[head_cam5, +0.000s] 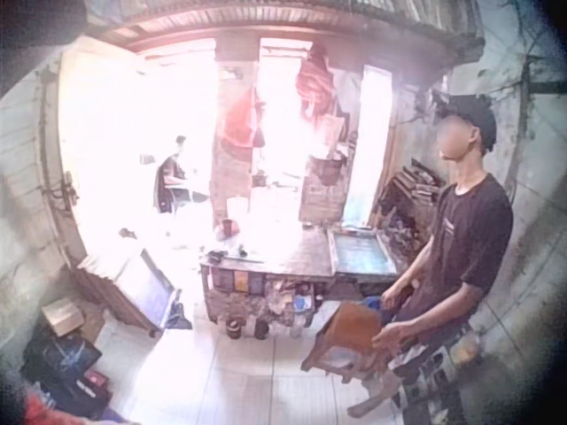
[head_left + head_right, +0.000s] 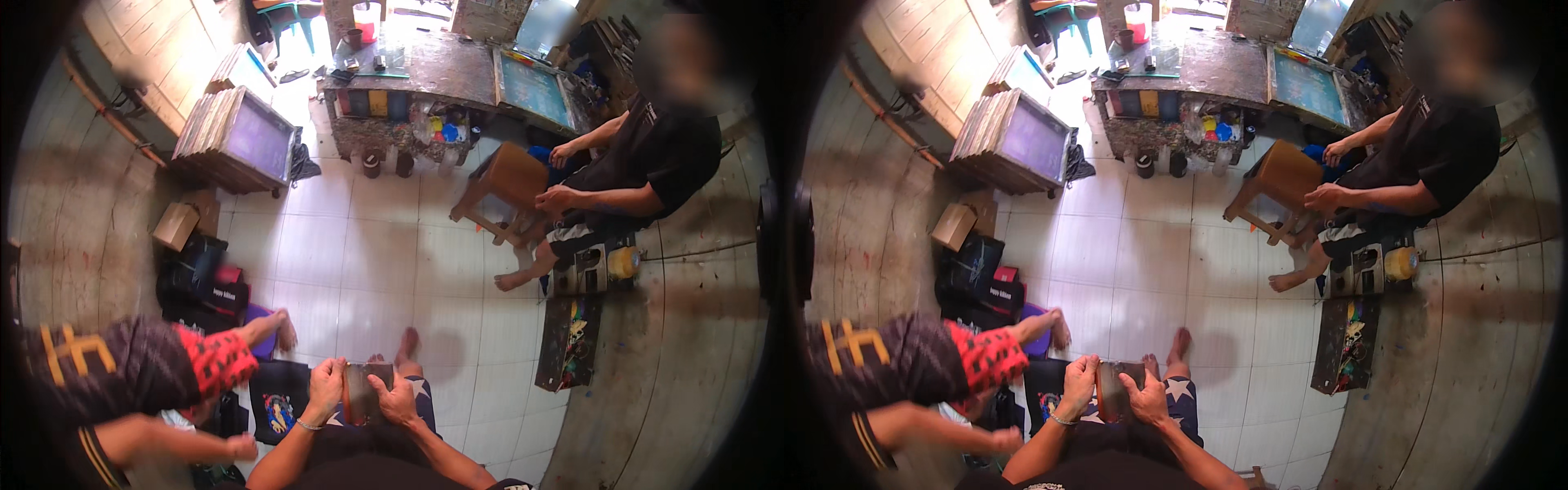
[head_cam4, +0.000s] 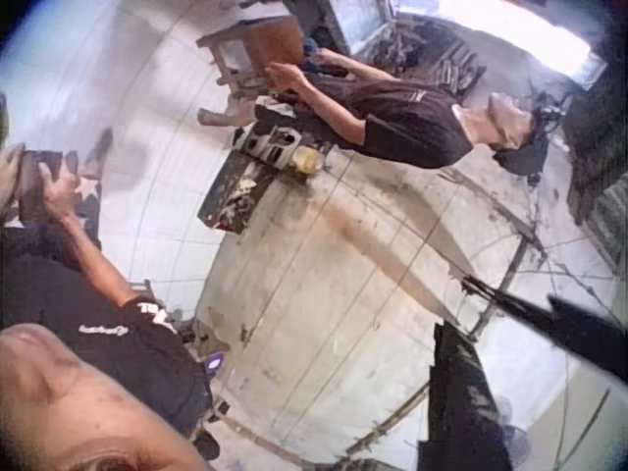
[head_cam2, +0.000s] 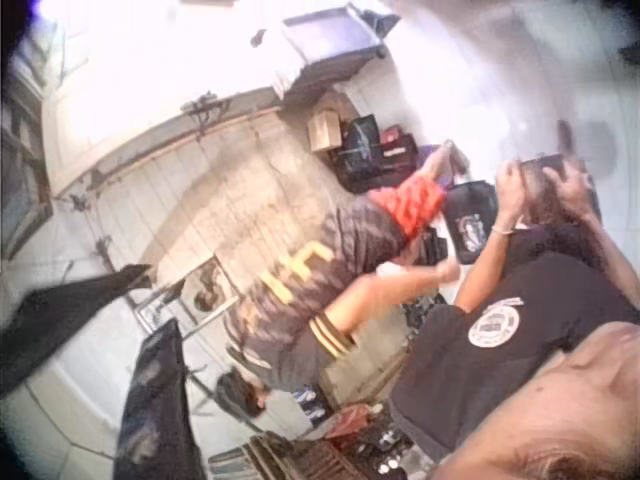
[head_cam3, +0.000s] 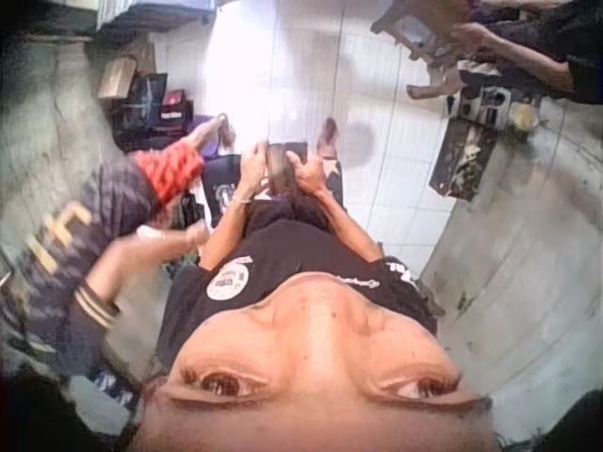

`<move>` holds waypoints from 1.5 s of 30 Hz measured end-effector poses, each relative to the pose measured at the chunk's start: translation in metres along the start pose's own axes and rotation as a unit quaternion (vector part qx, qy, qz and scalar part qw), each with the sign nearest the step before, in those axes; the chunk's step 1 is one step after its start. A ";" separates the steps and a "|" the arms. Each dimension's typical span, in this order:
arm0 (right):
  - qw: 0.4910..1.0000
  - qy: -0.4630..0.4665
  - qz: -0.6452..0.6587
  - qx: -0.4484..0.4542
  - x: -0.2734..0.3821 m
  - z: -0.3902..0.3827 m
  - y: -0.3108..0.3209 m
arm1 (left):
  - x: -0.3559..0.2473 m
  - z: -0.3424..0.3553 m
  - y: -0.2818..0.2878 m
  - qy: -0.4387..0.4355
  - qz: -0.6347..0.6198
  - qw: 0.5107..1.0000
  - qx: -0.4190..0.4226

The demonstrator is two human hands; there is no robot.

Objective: The person picks up several screen printing frames from a stack, carries them across the room, and places one onto a workbench. They then retrieve a small green stool from outside and place it on the floor inside before handling small tools at the workbench.

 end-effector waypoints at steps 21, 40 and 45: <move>0.989 0.090 -0.105 0.051 0.214 0.352 0.108 | -0.229 0.298 0.062 -0.087 -0.148 0.983 -0.065; 0.990 0.098 -0.098 0.031 0.392 0.651 0.021 | -0.428 0.520 0.283 -0.151 -0.223 0.963 0.016; 0.987 0.150 -0.048 0.021 0.427 0.695 0.043 | -0.474 0.575 0.278 -0.160 -0.222 0.959 0.074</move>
Point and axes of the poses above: each hand's wrist, its own z-axis towards the middle knuckle, its own y-axis out of the back of the hand, x = y × z, the point moved 8 cm from there along z, towards the middle knuckle, and after that the axes turned 15 degrees about x, right-handed, at the moved point
